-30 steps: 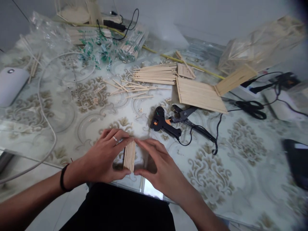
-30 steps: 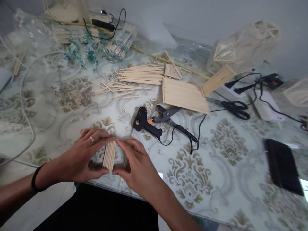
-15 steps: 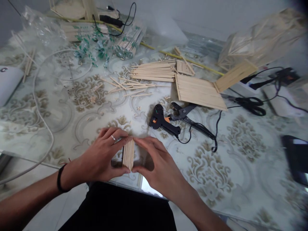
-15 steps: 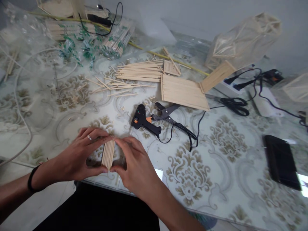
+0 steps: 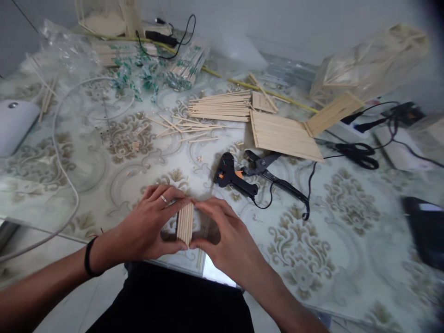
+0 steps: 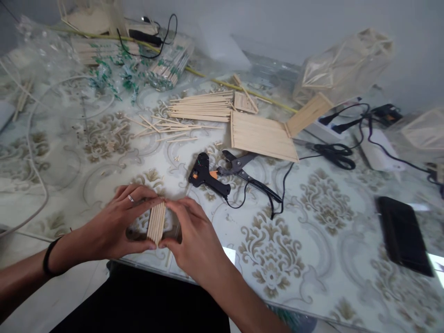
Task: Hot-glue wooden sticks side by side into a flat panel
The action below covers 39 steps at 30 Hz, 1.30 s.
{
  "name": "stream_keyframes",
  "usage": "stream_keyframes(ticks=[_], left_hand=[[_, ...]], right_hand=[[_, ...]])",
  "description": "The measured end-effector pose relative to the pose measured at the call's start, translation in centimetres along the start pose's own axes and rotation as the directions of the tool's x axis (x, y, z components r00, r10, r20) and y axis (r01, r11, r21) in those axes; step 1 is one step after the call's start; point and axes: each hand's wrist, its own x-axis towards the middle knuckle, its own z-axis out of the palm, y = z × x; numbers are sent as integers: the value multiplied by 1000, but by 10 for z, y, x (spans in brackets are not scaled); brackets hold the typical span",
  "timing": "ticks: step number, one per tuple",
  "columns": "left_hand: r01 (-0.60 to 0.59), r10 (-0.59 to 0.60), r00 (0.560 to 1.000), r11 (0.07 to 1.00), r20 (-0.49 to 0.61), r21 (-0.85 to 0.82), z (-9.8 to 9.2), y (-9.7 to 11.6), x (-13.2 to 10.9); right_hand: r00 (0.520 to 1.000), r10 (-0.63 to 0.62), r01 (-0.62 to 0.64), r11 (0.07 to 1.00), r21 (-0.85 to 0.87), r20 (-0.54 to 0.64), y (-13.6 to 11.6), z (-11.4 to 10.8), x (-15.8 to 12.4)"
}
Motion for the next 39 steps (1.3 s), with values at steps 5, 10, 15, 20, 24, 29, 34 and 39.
stream_keyframes(ticks=[5,10,15,20,24,29,34,39], left_hand=[[-10,10,1000,1000,-15,-11,3,-4,-2],[-12,12,1000,1000,-1,-7,3,-6,-2],[-39,39,999,999,-13,3,2,-7,-2],[-46,46,999,999,-7,27,0,-8,-4],[-112,113,994,992,-11,62,1,-11,-7],[-190,197,980,968,-27,164,7,-15,-9],[-205,217,975,964,-54,170,8,-15,-9],[-219,228,973,960,-36,177,6,-16,-8]], right_hand=[[1000,-10,10,1000,-4,0,1,0,-1],[1000,-13,13,1000,7,3,2,2,-1],[1000,-6,6,1000,-1,27,1,2,2],[997,-19,23,999,-46,78,-4,-1,6],[995,-34,38,998,-51,89,-1,1,5],[994,-80,79,997,12,73,9,4,4],[995,-62,61,998,19,75,10,5,6],[996,-52,50,998,30,72,8,4,7]])
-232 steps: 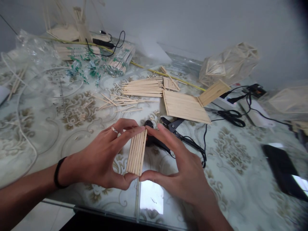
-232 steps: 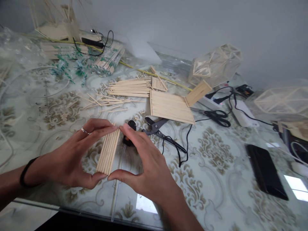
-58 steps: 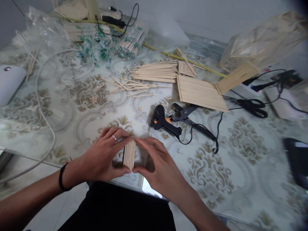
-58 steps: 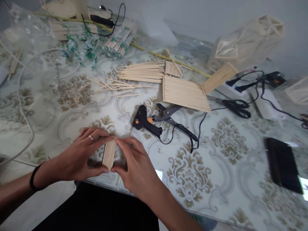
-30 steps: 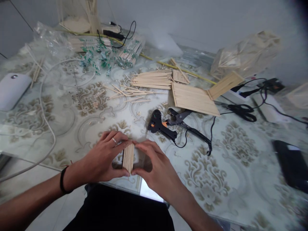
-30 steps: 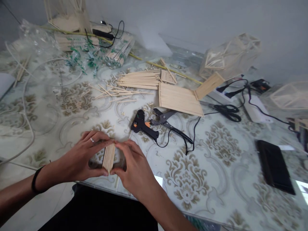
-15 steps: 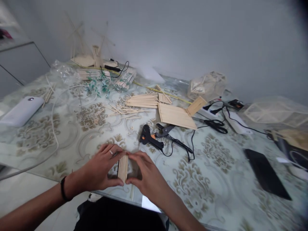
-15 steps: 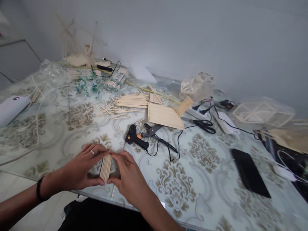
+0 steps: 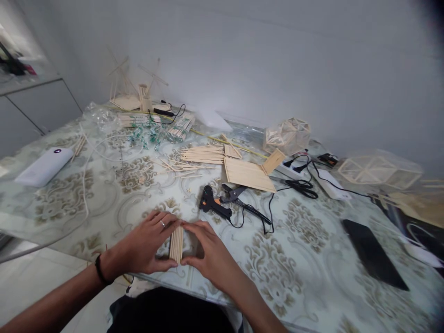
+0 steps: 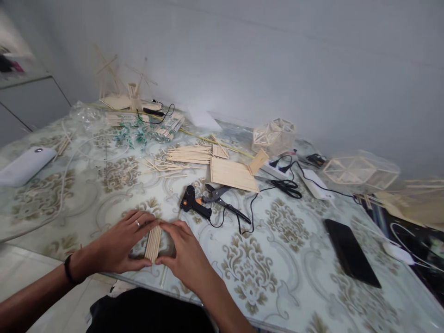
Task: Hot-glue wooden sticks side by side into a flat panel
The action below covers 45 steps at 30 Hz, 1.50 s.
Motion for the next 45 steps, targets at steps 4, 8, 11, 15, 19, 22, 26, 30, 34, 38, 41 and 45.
stream_keyframes(ticks=[4,8,11,15,19,22,26,30,34,38,41,45], left_hand=[[5,-6,1000,1000,-21,-31,1,-3,-1],[30,-34,999,997,-43,-75,3,-5,-1],[48,-52,998,994,-42,-96,3,-5,-1],[70,-72,997,993,-25,-95,1,-3,1],[112,-113,994,989,-4,-99,0,-1,3],[156,-158,987,982,-6,-110,1,3,5],[202,-205,978,974,-25,-99,2,12,7],[226,-228,971,973,-65,-46,-3,14,8],[258,-254,949,966,-188,-2,-24,0,14],[190,-205,949,978,-238,-84,-53,-13,35],[118,-150,955,984,-257,-135,-67,-17,61],[50,-94,975,976,-203,-212,-63,-18,88]], right_hand=[[1000,24,-24,1000,2,2,-2,-2,1],[999,48,-48,999,-13,10,-4,-4,1],[999,51,-51,999,-5,17,-3,-4,0],[999,40,-40,999,0,18,-3,-4,-2],[1000,-16,16,1000,-4,-15,-1,-21,-2],[970,-91,70,992,-102,-224,6,-47,4],[914,-125,21,964,-264,-385,22,-78,21],[926,-131,25,957,-288,-354,32,-90,33],[937,-119,20,958,-288,-329,35,-94,34],[956,-24,-72,947,-313,-293,43,-95,31],[961,20,-114,939,-326,-277,54,-90,32],[955,6,-110,936,-335,-296,61,-80,36]])
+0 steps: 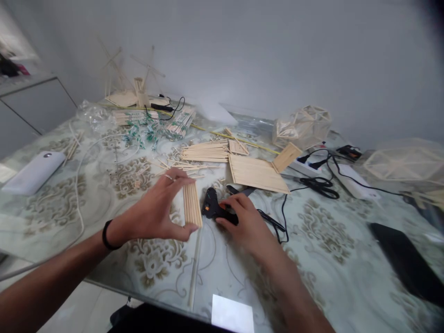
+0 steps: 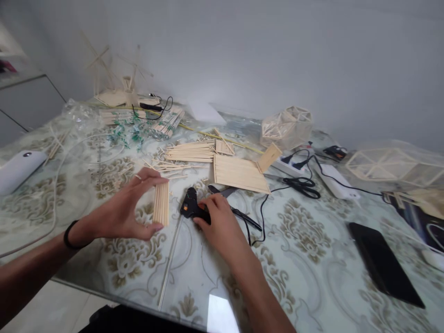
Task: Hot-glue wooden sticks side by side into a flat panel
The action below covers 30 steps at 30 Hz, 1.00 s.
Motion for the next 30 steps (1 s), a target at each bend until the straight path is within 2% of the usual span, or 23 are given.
stream_keyframes(ticks=[4,8,13,16,19,23,27,30], left_hand=[[29,-23,997,996,68,-87,17,-7,1],[56,-51,997,994,49,-98,25,-15,-5],[63,-66,998,992,-19,-112,23,-19,-6],[43,-48,998,991,-39,-126,21,-19,-6],[52,-59,997,985,-39,-167,20,-18,-7],[37,-47,998,969,-37,-243,22,-16,-6],[49,-54,998,958,-10,-283,23,-13,-5],[61,-64,998,951,0,-305,22,-12,-5]], right_hand=[[1000,-14,14,1000,-8,-7,-6,7,2],[999,-24,23,1000,7,21,-7,7,2],[997,67,-65,996,60,-30,-5,-12,-5],[996,77,-65,974,218,-48,-13,-27,-10],[997,66,-47,913,406,-32,-25,-36,-14],[994,17,-79,805,588,111,-38,-40,-17],[970,11,-186,680,710,244,-43,-39,-19],[957,-17,-218,613,759,289,-44,-35,-22]])
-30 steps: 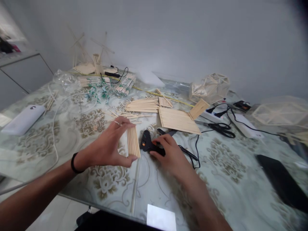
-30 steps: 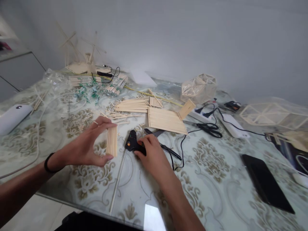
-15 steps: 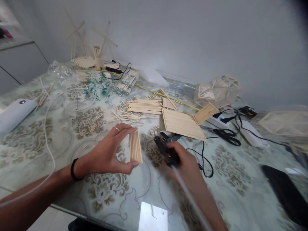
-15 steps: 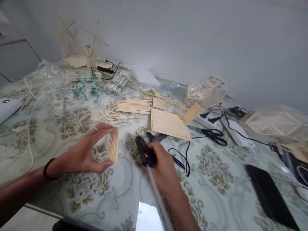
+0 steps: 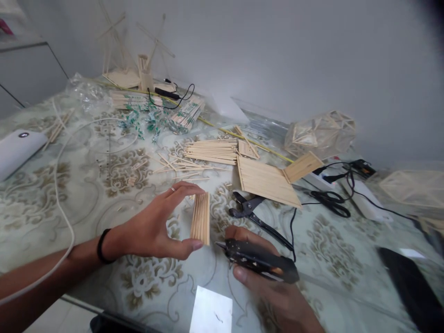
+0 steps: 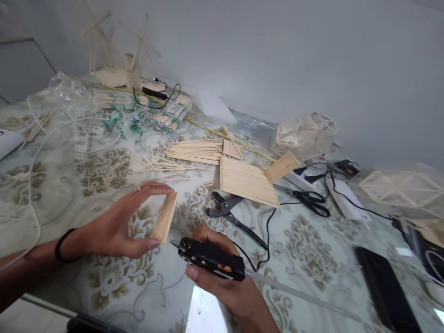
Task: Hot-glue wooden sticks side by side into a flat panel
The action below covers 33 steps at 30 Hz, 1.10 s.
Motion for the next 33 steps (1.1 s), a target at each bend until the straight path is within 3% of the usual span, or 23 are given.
stream_keyframes(ticks=[7,15,29,33], left_hand=[[-21,21,1000,999,-4,-45,0,0,-2],[-81,80,997,995,-12,-66,1,0,-1],[-105,104,994,992,-14,-72,1,1,-1],[-141,140,990,985,-23,-97,3,-2,-1]], right_hand=[[999,22,-23,1000,16,48,2,6,-1],[997,15,-15,1000,-4,-73,19,1,-13],[996,-4,5,1000,6,-86,28,0,-17],[981,89,-80,995,58,-170,25,3,-20]])
